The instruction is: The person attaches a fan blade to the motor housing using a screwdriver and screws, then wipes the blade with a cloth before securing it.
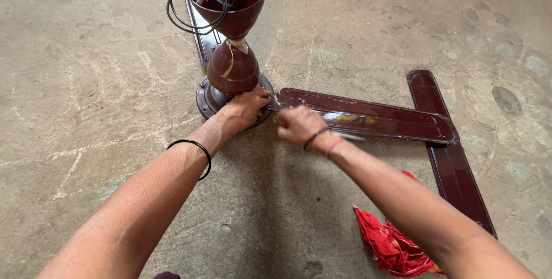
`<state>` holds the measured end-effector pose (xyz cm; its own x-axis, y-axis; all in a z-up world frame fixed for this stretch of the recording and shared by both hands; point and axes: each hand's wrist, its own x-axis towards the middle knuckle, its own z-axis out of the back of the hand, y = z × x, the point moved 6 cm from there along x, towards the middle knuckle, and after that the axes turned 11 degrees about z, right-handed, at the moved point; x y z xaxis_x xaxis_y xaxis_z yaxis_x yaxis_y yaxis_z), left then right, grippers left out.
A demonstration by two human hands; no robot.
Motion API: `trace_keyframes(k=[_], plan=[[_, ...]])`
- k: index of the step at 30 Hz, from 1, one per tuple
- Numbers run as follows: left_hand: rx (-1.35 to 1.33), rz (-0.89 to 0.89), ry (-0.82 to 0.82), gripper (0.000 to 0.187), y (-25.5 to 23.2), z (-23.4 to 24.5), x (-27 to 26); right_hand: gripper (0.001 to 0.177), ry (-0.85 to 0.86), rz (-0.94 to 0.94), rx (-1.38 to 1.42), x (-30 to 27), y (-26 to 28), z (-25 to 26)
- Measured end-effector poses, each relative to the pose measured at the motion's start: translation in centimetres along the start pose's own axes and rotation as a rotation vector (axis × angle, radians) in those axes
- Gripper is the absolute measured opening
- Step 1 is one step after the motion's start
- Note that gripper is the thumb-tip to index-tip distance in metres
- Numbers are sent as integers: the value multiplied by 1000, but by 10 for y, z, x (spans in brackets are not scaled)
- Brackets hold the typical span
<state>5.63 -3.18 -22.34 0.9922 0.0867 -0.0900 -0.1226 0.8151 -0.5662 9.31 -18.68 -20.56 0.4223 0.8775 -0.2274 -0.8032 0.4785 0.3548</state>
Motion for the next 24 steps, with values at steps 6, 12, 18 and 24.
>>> trace_keyframes(k=[6,12,18,24], plan=[[-32,-13,17,48,3,-4,1,22,-166,118,-65,-43,24,-48],[157,-166,-78,60,-2,-3,1,38,-187,133,80,-52,18,-43],[21,-72,-15,57,0,-3,-1,30,-354,315,98,-62,-8,-29],[72,-100,-20,63,-6,2,-5,59,-551,297,-262,-37,8,-53]])
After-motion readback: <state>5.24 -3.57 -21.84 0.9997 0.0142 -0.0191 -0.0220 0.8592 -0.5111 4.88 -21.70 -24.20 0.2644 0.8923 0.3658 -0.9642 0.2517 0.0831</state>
